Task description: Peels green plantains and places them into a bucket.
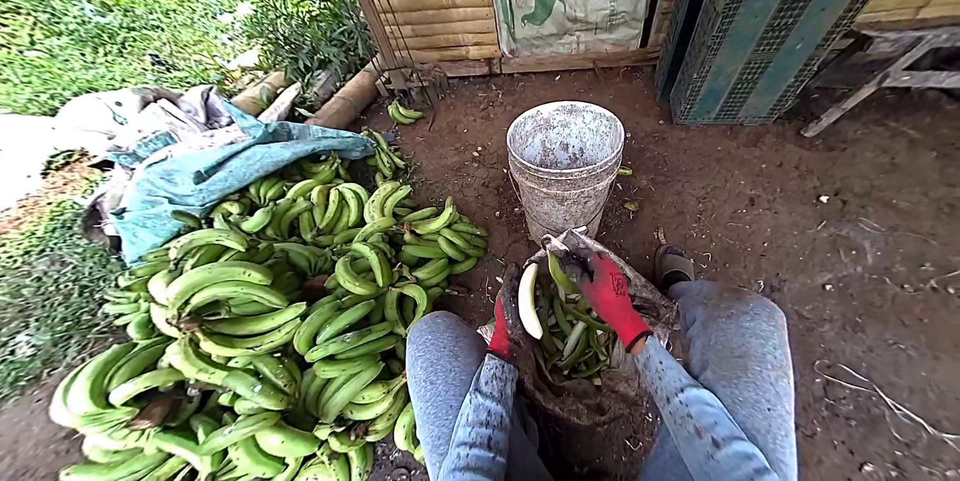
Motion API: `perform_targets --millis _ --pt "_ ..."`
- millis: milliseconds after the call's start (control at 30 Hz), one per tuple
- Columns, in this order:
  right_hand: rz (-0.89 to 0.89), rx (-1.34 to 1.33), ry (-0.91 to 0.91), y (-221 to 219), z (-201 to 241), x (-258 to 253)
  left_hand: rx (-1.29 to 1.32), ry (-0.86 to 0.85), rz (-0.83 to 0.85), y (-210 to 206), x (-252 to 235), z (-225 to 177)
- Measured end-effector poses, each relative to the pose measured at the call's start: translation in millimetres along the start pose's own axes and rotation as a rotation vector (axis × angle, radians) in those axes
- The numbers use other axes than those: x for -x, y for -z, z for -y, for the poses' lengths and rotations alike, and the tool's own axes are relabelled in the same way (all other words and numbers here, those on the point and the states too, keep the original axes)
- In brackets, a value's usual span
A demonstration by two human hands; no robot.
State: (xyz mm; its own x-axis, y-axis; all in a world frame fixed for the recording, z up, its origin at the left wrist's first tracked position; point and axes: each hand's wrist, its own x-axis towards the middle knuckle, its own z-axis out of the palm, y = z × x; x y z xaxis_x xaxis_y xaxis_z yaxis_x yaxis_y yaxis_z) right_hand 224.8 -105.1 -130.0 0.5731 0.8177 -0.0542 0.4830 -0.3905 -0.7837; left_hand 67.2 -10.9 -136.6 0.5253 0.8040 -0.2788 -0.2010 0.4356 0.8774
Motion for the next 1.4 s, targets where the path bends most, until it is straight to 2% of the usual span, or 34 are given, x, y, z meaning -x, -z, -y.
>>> perform_targets --millis 67,133,200,267,400,467,500,567,667,733,800,833,900,933,1000,1033,1067,1167,1267,1400 --pt "0.142 -0.040 0.171 5.7 2.8 15.6 0.248 0.048 0.076 -0.7 -3.3 -9.8" --pt "0.310 -0.066 0.334 12.0 5.7 26.9 0.360 0.080 0.152 3.2 -12.7 -12.5" --pt "0.406 -0.019 0.386 15.6 11.6 31.4 0.400 0.103 0.180 2.0 -15.6 -10.6" --pt "0.317 0.067 0.294 13.8 13.1 29.3 0.225 -0.016 0.157 2.5 -8.4 -2.8" --pt "0.029 0.124 -0.021 6.4 6.5 12.7 -0.005 -0.027 0.202 2.6 0.4 7.8" --pt "-0.022 0.121 -0.077 8.6 6.7 14.8 -0.323 -0.079 0.042 0.9 6.7 -1.6" --pt "-0.052 0.109 -0.085 12.3 8.8 17.6 -0.416 -0.134 -0.074 -5.8 7.0 -8.6" --pt "-0.109 0.093 -0.090 22.2 12.1 16.3 -0.489 -0.355 -0.211 -22.6 -3.2 -34.2" --pt "-0.137 -0.043 -0.138 25.5 10.4 12.8 -0.559 -0.756 -0.197 -63.7 -48.1 -98.7" --pt "-0.194 -0.185 -0.146 23.9 10.4 11.9 -0.619 -0.865 -0.129 -98.1 -89.7 -137.4" --pt "-0.270 -0.312 -0.140 27.1 12.5 13.2 -0.732 -0.814 -0.103 -116.6 -114.4 -138.6" --pt "-0.300 -0.352 -0.129 31.0 13.0 14.1 -0.797 -0.759 -0.091 -115.4 -116.1 -120.9" --pt "-0.339 -0.403 -0.099 37.6 12.2 16.4 -1.031 -0.536 -0.024 -89.0 -96.5 -56.2" --pt "-0.345 -0.423 -0.088 39.2 11.5 16.9 -1.213 -0.333 0.019 -66.3 -89.1 -16.7" --pt "-0.352 -0.441 -0.067 40.7 10.7 16.4 -1.602 0.284 0.149 -32.2 -86.0 49.5" --pt "-0.345 -0.443 -0.065 40.6 10.7 16.3 -1.696 0.483 0.161 -18.2 -83.1 78.5" --pt "-0.327 -0.440 -0.073 40.0 11.4 16.5 -1.743 0.562 0.131 -2.8 -77.2 102.4" --pt "-0.215 -0.329 -0.115 40.8 10.8 15.9 -1.751 0.485 0.052 34.7 -63.7 139.1" --pt "-0.136 -0.174 -0.162 41.3 9.2 13.5 -1.706 0.450 0.062 34.7 -66.1 128.9" --pt "-0.095 -0.115 -0.215 44.5 13.1 14.0 -1.511 0.275 0.094 33.4 -61.1 124.1"
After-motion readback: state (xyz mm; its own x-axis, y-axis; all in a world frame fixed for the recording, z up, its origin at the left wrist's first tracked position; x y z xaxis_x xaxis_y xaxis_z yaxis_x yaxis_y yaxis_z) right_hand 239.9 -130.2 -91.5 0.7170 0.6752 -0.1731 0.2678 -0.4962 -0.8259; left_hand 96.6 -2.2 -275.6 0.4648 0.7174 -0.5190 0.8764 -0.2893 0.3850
